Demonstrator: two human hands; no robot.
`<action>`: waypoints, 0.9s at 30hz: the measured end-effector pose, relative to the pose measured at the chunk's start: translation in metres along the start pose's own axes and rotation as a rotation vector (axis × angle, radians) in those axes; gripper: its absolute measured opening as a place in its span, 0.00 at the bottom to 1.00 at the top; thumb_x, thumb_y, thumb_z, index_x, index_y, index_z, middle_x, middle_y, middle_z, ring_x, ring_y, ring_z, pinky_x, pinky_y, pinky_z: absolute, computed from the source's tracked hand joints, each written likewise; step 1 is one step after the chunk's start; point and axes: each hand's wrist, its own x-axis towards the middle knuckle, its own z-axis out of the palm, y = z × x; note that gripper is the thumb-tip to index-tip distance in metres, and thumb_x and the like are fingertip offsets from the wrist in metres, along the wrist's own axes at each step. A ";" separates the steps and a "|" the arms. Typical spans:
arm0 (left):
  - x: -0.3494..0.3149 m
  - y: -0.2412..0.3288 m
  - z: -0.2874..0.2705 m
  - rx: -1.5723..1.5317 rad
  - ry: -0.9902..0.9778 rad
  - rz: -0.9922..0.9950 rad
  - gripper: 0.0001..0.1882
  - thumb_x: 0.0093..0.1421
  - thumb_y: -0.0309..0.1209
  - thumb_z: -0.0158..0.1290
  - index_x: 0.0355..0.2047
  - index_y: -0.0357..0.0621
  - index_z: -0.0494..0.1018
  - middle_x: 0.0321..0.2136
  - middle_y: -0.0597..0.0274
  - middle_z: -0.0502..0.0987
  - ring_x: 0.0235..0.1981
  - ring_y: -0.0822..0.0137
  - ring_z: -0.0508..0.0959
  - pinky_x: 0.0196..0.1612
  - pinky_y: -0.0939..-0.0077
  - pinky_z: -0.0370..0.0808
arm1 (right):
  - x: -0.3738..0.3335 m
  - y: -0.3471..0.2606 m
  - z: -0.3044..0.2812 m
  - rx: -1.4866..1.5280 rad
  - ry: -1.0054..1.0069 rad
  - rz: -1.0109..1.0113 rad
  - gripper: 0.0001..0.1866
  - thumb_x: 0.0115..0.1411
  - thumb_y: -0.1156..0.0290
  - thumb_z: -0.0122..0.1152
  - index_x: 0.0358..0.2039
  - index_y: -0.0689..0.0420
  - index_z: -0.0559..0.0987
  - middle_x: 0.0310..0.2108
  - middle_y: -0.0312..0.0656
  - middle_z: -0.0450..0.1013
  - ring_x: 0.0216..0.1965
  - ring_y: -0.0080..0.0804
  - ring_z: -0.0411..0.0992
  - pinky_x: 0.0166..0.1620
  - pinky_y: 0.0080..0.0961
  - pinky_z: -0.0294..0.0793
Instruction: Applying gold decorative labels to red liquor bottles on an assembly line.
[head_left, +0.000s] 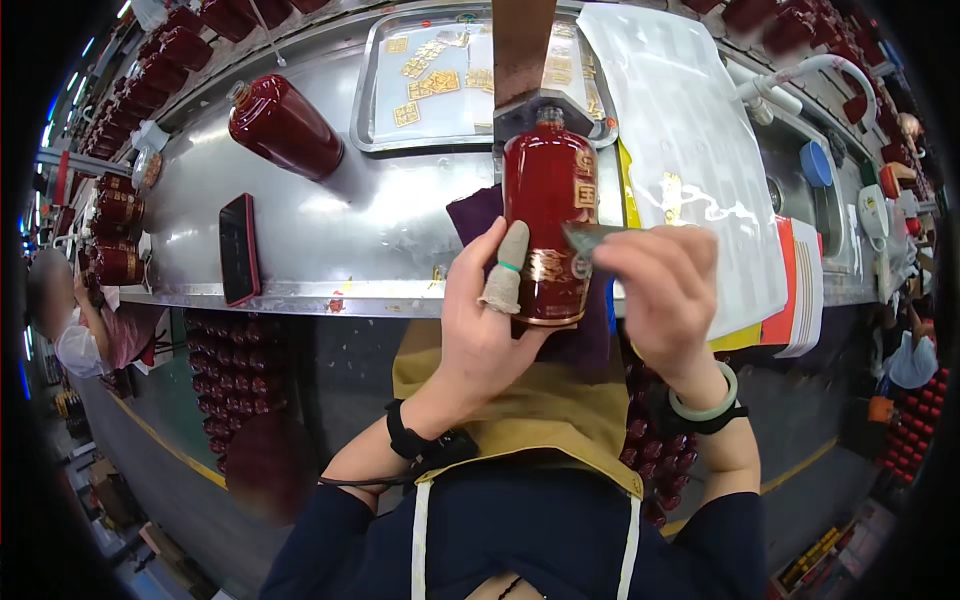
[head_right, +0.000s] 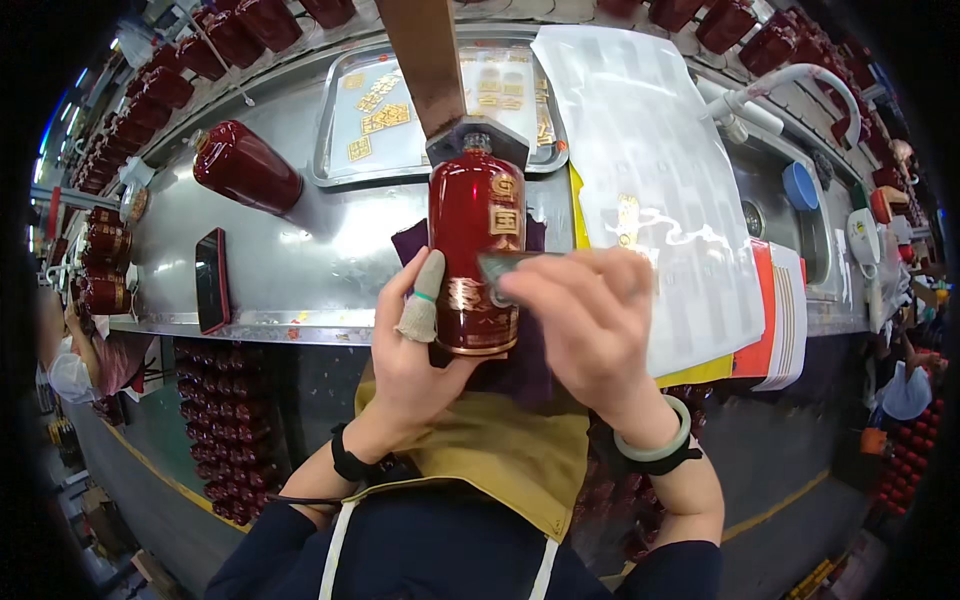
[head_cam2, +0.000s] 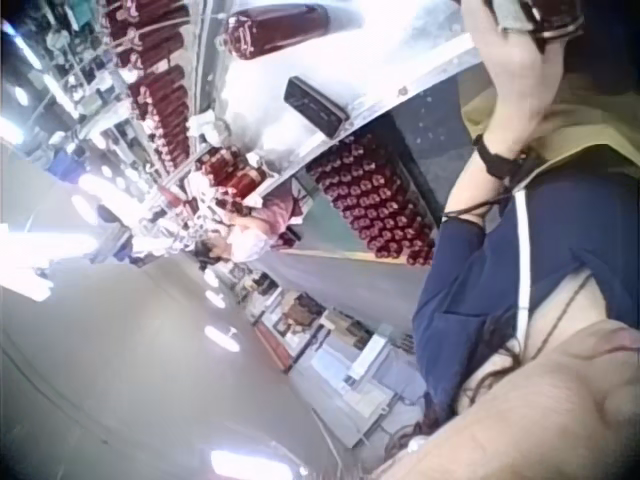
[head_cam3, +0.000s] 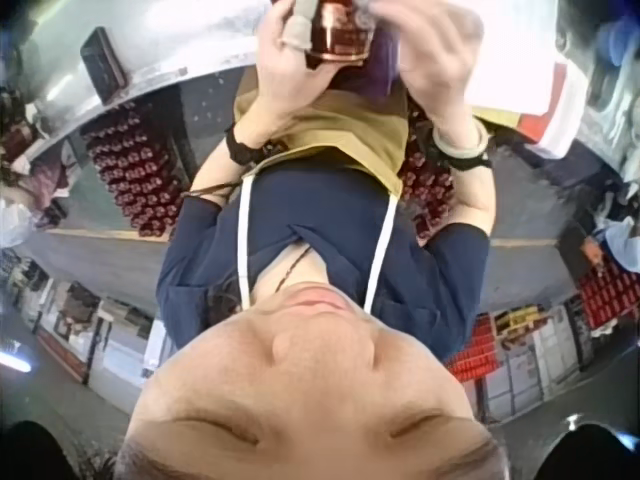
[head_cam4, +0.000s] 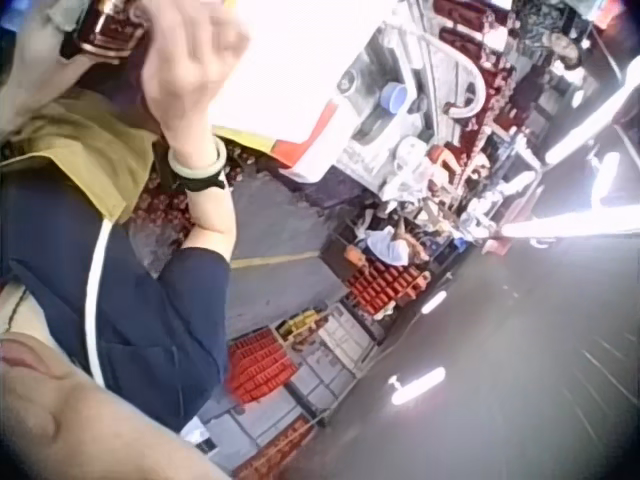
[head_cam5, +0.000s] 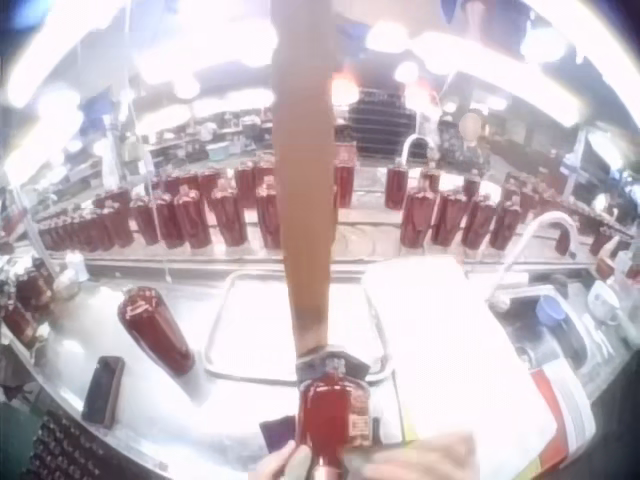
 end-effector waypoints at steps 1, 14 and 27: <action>-0.002 -0.005 0.002 -0.070 0.026 -0.012 0.47 0.44 0.29 0.75 0.64 0.28 0.68 0.62 0.38 0.69 0.57 0.42 0.75 0.59 0.56 0.74 | -0.008 -0.006 0.003 0.046 -0.060 -0.055 0.15 0.48 0.79 0.68 0.38 0.51 0.86 0.37 0.33 0.82 0.39 0.31 0.75 0.47 0.31 0.67; -0.004 -0.017 0.001 -0.057 0.019 0.040 0.49 0.45 0.30 0.77 0.66 0.31 0.67 0.64 0.44 0.70 0.61 0.48 0.74 0.63 0.59 0.70 | -0.007 -0.021 0.002 0.142 -0.179 -0.216 0.18 0.49 0.72 0.67 0.43 0.48 0.87 0.37 0.28 0.80 0.33 0.27 0.68 0.39 0.26 0.68; 0.000 -0.009 -0.004 -0.067 0.024 -0.025 0.47 0.47 0.27 0.74 0.67 0.32 0.66 0.64 0.42 0.70 0.61 0.46 0.74 0.63 0.58 0.70 | 0.005 0.016 0.011 -0.077 0.095 -0.019 0.14 0.51 0.79 0.66 0.39 0.52 0.86 0.36 0.33 0.83 0.32 0.30 0.75 0.42 0.28 0.67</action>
